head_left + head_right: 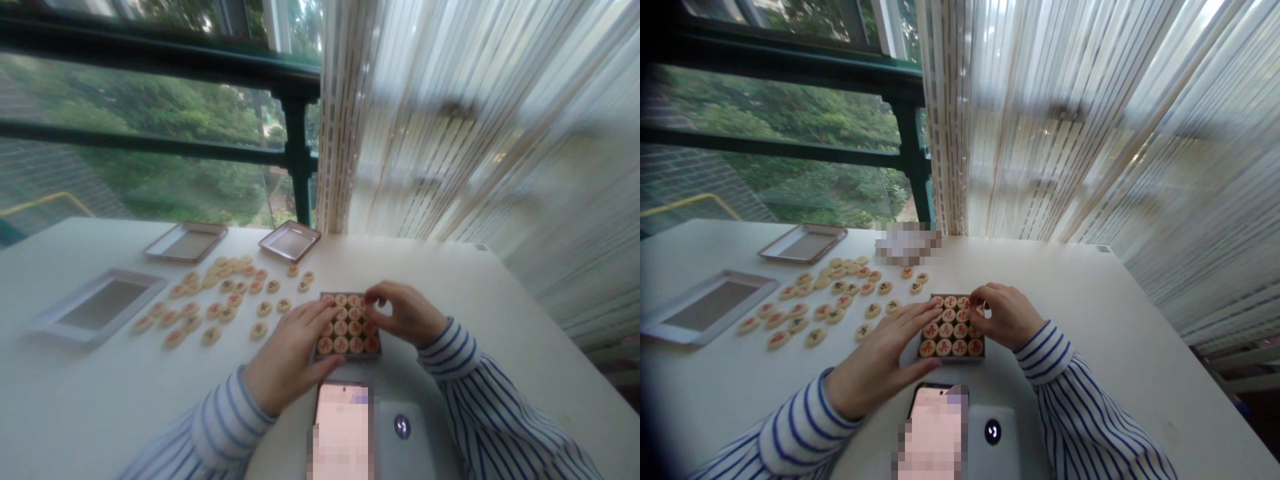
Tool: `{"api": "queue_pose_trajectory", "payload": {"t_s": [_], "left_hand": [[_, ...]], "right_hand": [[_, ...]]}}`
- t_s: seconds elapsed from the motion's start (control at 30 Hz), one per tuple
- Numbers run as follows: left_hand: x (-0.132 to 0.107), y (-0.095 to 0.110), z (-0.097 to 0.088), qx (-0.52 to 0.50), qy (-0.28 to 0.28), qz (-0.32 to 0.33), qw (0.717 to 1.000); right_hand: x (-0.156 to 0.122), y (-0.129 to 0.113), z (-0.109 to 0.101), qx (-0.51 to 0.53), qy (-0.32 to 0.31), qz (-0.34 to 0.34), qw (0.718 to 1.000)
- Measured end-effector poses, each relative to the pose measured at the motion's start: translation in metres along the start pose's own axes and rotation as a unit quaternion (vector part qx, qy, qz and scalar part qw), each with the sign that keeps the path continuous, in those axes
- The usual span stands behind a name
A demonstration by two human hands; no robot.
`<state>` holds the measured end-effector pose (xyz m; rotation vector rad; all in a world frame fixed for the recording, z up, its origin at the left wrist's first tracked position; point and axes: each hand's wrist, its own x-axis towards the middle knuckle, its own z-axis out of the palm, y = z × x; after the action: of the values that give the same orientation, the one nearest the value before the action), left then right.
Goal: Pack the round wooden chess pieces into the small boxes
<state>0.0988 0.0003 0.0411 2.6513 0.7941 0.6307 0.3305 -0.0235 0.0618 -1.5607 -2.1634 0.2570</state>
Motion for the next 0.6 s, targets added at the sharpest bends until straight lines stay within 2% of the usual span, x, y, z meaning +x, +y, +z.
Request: {"api": "queue_pose_trajectory", "payload": {"t_s": [0.17, 0.27, 0.43, 0.6], "left_hand": [[0.017, -0.008, 0.009, -0.013, 0.145, -0.107, 0.984], [0.022, -0.015, 0.016, -0.024, 0.19, -0.142, 0.971], [0.023, -0.023, 0.029, -0.067, 0.202, -0.188, 0.959], [0.019, -0.028, 0.041, -0.146, 0.187, -0.196, 0.952]], "right_hand": [[0.001, 0.003, 0.0, 0.01, -0.008, 0.002, 1.0], [0.002, 0.005, -0.001, 0.015, -0.009, 0.004, 1.0], [0.001, 0.014, 0.0, 0.007, -0.013, 0.017, 1.0], [0.002, 0.021, 0.004, -0.007, -0.018, 0.032, 0.999]]}}
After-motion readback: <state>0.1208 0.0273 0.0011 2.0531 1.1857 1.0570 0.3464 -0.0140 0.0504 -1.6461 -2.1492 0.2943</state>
